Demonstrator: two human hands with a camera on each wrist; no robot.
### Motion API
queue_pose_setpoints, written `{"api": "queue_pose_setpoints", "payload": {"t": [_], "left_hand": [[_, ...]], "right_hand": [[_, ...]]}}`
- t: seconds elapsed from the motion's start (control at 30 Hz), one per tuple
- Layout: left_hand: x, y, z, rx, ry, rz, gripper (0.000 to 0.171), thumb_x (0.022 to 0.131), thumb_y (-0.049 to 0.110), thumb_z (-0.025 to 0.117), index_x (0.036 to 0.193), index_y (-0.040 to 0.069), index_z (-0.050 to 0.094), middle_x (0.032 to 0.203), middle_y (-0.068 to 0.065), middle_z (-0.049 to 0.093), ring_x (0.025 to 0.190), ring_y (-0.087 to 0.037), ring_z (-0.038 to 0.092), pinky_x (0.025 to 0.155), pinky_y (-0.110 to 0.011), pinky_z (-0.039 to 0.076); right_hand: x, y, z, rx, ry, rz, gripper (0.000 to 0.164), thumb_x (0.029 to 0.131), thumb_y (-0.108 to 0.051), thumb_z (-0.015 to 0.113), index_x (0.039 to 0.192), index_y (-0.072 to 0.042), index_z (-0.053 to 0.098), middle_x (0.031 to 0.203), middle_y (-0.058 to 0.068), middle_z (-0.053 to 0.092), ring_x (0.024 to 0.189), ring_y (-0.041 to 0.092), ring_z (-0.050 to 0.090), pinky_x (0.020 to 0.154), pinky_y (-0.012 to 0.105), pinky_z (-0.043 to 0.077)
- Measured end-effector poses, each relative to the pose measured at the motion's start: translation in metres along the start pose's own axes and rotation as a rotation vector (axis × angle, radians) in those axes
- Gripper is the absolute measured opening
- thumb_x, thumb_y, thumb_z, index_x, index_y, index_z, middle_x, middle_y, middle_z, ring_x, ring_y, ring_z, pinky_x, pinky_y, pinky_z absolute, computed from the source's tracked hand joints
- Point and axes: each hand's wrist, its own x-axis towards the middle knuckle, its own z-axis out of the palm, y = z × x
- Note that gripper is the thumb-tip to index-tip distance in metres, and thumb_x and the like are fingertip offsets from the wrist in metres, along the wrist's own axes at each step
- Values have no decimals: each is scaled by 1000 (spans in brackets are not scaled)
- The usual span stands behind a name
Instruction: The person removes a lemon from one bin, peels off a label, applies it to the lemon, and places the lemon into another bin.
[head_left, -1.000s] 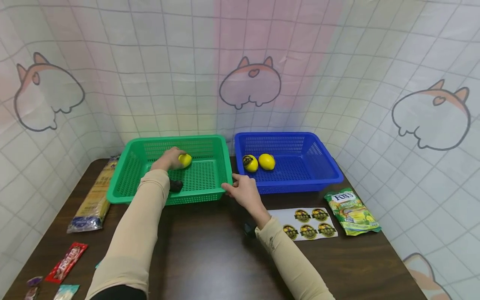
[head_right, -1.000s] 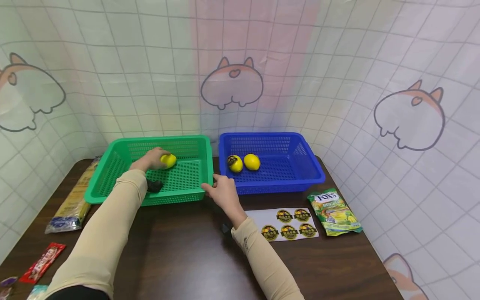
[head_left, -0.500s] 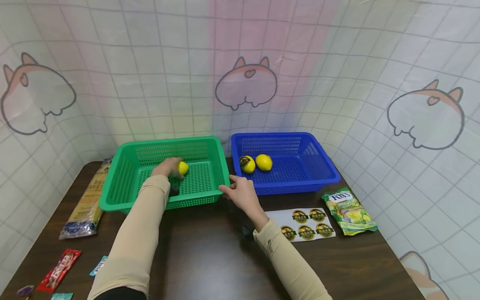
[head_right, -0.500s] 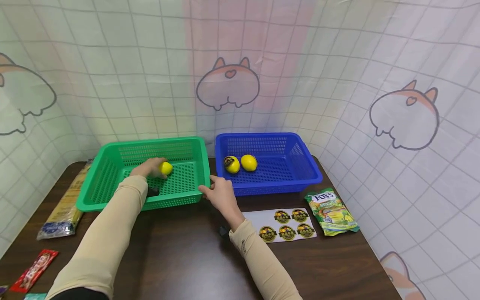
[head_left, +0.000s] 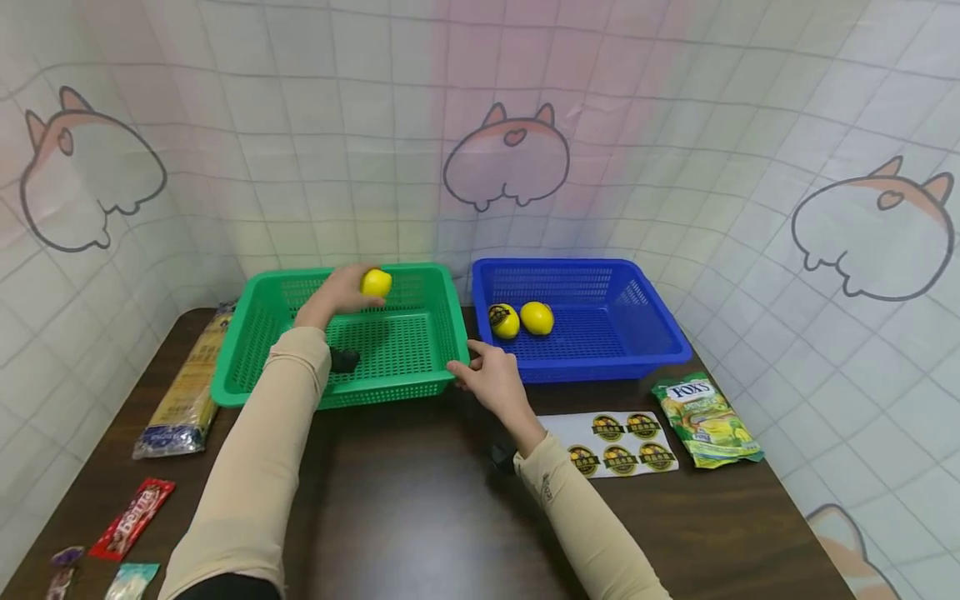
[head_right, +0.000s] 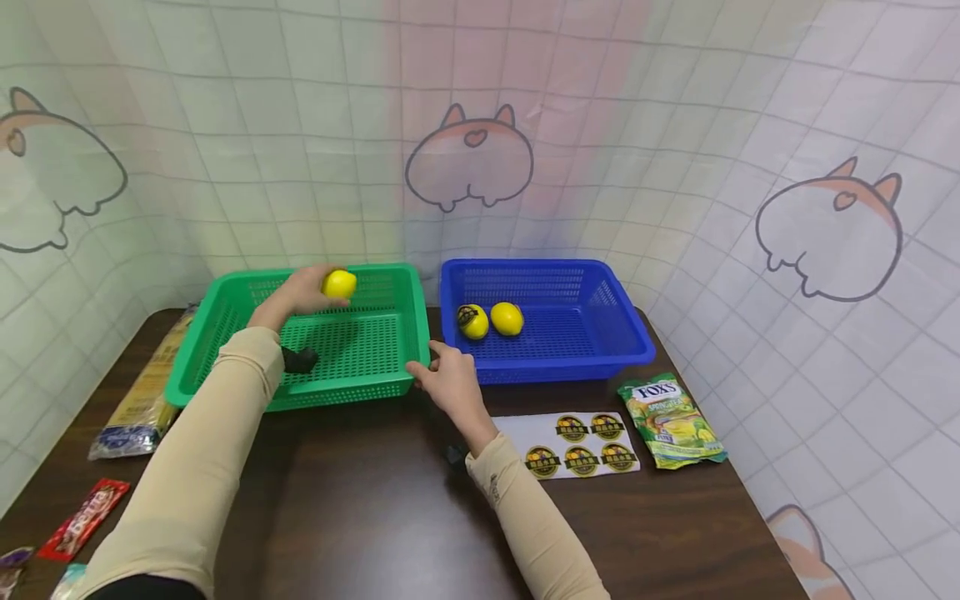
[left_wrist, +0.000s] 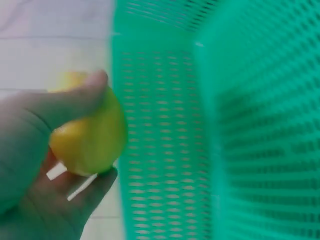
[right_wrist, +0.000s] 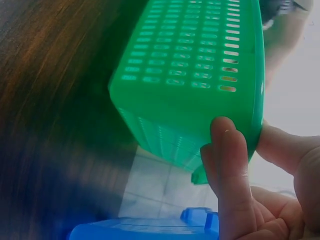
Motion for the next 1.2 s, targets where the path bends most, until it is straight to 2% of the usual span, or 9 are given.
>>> {"api": "queue_pose_setpoints", "payload": {"t": [0.13,0.27,0.33,0.43,0.6,0.73,0.87,1.03,1.2], "left_hand": [[-8,20,-19,-191,100,72,70,97,35,63,154,9,32,144,-20,49,116,-36,55,93,-50,48],[-29,49,-23,-393,163,172,67,95,41,65,151,17,39,140,-12,55,116,-29,57,88,-40,50],[-45,64,-17,-498,160,217,61,95,38,65,149,18,43,134,-10,58,112,-25,58,86,-34,51],[-71,82,2,-649,94,268,55,97,34,63,146,15,47,128,-12,61,105,-21,61,85,-28,53],[-106,101,46,-786,-18,315,53,96,39,63,138,8,52,116,-14,63,93,-19,63,82,-27,57],[-124,105,84,-1003,-134,272,55,99,39,59,138,2,49,111,-8,62,92,-13,65,80,-26,59],[-138,95,117,-1239,-247,206,53,104,33,50,140,-4,40,110,-3,62,99,-14,70,82,-26,61],[-145,82,147,-1308,-303,150,41,106,29,45,134,-2,44,107,-1,65,99,-15,71,83,-25,61],[-145,79,163,-1339,-290,54,41,105,31,48,133,1,46,107,-1,65,102,-18,70,85,-28,60]], "right_hand": [[0,0,-1,-1,0,-3,62,92,-29,71,143,-1,50,91,14,79,77,25,77,72,33,62],[0,0,0,-2,9,-7,62,91,-30,72,142,-1,52,90,13,79,74,20,77,74,36,62],[0,0,1,-2,14,-10,61,91,-30,72,142,-2,52,90,13,79,73,18,76,76,37,62],[-1,0,2,-14,15,-23,61,92,-31,71,142,-2,52,89,12,79,71,16,76,76,36,62],[1,1,3,-122,42,-80,49,94,-26,67,138,-5,58,81,9,77,64,15,69,59,27,55],[-2,3,1,-221,87,-89,47,90,-23,65,135,-8,61,90,10,78,71,20,70,59,30,55],[-11,8,-5,-237,94,-78,48,94,-35,66,134,-8,62,100,11,79,83,24,75,68,37,61],[-25,17,-20,-229,68,-81,43,94,-40,67,127,-13,68,102,9,78,87,23,75,69,36,61],[-39,32,-39,-263,-46,-80,40,93,-37,68,123,-10,69,102,9,78,89,23,75,71,35,60]]}}
